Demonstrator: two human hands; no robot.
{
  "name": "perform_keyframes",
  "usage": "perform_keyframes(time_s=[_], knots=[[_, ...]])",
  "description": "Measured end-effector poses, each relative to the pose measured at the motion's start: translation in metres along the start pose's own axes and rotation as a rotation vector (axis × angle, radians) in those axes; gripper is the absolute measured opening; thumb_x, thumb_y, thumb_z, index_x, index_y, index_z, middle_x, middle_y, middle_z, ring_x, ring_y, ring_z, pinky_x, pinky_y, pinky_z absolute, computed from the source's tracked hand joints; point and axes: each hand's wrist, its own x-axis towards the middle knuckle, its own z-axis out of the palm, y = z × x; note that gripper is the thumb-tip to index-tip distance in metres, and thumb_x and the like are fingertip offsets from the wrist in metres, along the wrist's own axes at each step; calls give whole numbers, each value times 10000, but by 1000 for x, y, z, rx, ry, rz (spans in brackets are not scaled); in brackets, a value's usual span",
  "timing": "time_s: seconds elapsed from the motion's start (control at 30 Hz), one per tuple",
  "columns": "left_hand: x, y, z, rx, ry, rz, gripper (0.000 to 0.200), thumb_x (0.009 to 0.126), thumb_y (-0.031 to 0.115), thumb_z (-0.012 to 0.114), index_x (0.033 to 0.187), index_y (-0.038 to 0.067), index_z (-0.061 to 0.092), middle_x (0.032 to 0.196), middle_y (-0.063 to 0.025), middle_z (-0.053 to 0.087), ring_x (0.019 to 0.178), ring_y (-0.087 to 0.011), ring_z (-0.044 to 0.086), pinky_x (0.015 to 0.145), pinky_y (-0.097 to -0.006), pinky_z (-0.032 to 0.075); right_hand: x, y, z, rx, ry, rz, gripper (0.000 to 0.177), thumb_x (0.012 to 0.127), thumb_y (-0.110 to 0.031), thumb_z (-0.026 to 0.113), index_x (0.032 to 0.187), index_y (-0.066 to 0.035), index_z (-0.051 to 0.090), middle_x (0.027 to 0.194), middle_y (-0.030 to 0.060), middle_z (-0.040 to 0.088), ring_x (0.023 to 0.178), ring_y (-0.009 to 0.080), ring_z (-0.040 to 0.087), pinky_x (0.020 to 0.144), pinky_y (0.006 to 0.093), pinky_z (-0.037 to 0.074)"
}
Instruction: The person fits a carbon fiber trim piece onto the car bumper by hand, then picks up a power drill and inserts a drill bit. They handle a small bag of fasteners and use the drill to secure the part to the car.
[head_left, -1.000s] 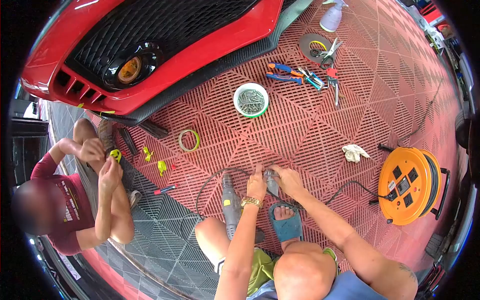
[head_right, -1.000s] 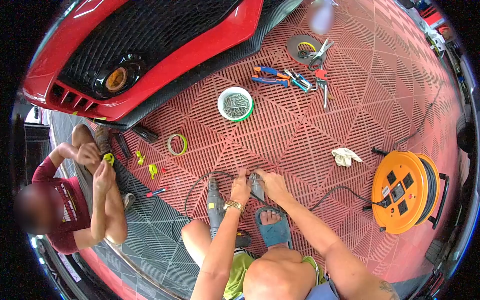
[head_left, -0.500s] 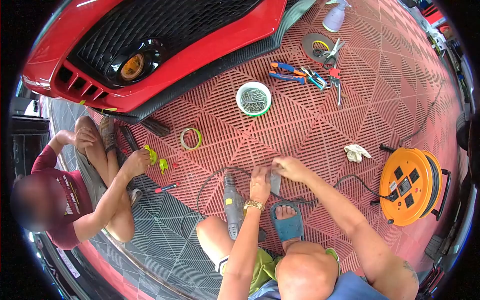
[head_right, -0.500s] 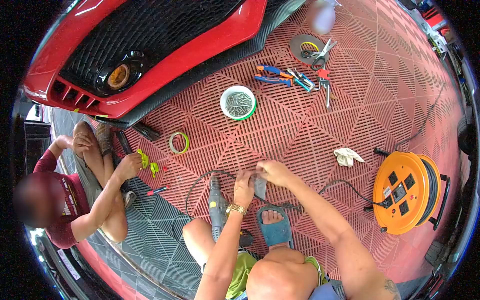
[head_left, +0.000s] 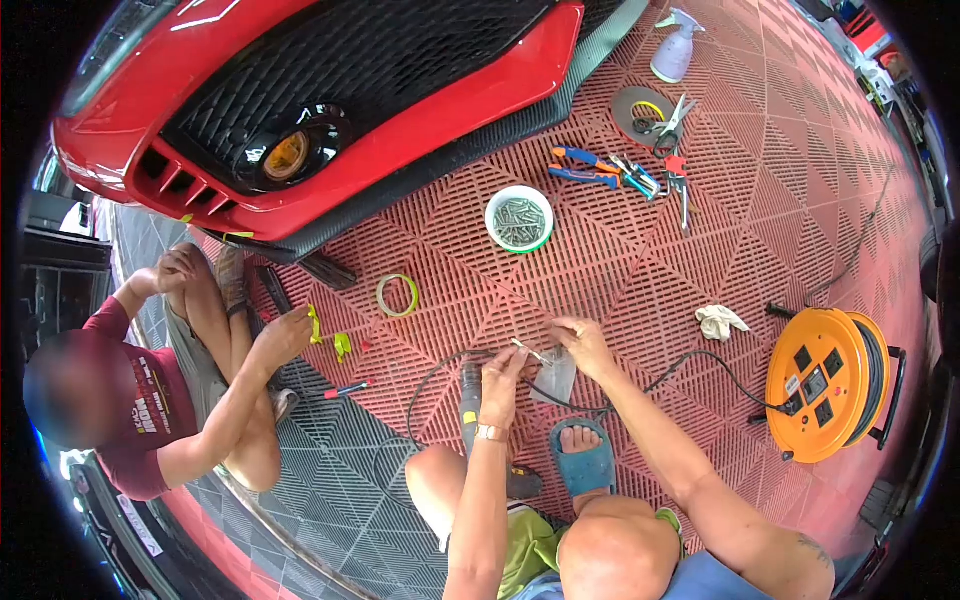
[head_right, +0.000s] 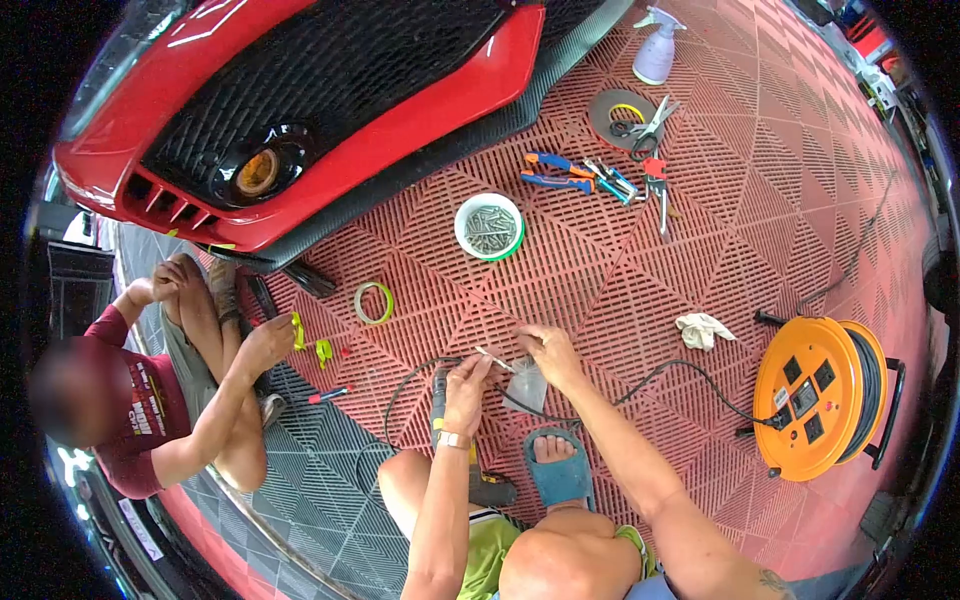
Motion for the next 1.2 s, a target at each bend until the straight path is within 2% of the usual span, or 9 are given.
perform_keyframes(time_s=[0.2, 0.47, 0.67, 0.77, 0.87, 0.93, 1.03, 1.13, 1.2], knots=[[-15, 32, -9, -95, -206, 81, 218, 934, 91, 560, 1125, -10, 593, 951, -76, 672, 807, -129, 637, 749, -252, 523, -14, -10, 6, -41, -31, 89, 280, 829, 9, 571, 1107, -17, 567, 856, 186, 651, 838, 372, 639, 738, 396, 489], [-31, 49, -13, -256, -250, 6, 296, 941, 54, 514, 1221, -39, 538, 1110, -141, 636, 984, -225, 644, 854, -304, 550, -20, -20, -6, -412, 72, -199, 125, 774, -36, 651, 895, -20, 678, 950, 146, 599, 887, 329, 604, 770, 421, 475], [-26, 35, -12, -313, -150, 22, 384, 917, -31, 490, 1298, 2, 455, 1119, -108, 564, 1023, -204, 608, 916, -312, 530, -10, -41, -6, 40, -80, 85, 168, 831, -105, 655, 961, 0, 669, 900, 111, 643, 782, 232, 618, 691, 318, 480], [-28, 39, -2, -204, -72, 119, 418, 919, -11, 505, 1326, 9, 412, 1119, -100, 550, 1058, -175, 567, 920, -307, 515, -11, -77, 7, 629, -229, 224, 176, 879, -226, 681, 876, -50, 678, 779, -33, 620, 670, 23, 522, 589, 175, 409], [-27, 47, -7, -109, -29, 193, 402, 917, 30, 538, 1307, 18, 445, 1093, -88, 574, 996, -182, 595, 886, -319, 520, 5, -61, 15, 608, -198, 205, 167, 884, -210, 672, 853, -46, 662, 758, -38, 613, 625, 32, 522, 557, 193, 410], [-3, 25, -58, 719, 331, 430, 299, 900, 170, 608, 1130, -20, 591, 918, -120, 642, 872, -196, 639, 815, -326, 512, 14, -60, 9, 759, -119, 252, 166, 903, -217, 644, 868, -55, 656, 776, 8, 654, 657, 81, 608, 578, 222, 495], [-14, 25, -71, 1120, 509, 163, 368, 817, 195, 697, 1133, 31, 601, 892, -193, 653, 844, -257, 642, 805, -373, 502, 17, -71, -9, 889, -190, 392, 168, 919, -209, 618, 927, -43, 638, 815, 52, 673, 708, 127, 657, 627, 252, 546], [-14, 7, -77, 1139, 318, -78, 442, 765, 244, 738, 1108, 6, 593, 891, -165, 663, 824, -252, 655, 751, -361, 514, 9, -73, -3, 931, -261, 422, 156, 933, -188, 588, 978, -41, 616, 863, 80, 679, 794, 171, 678, 677, 267, 549], [-10, 1, -78, 489, 171, -181, 503, 747, 260, 741, 1128, -19, 569, 858, -131, 659, 771, -229, 652, 697, -348, 521, 5, -73, 2, 876, -252, 407, 171, 938, -200, 581, 982, -37, 613, 885, 80, 677, 795, 166, 674, 684, 269, 550]])
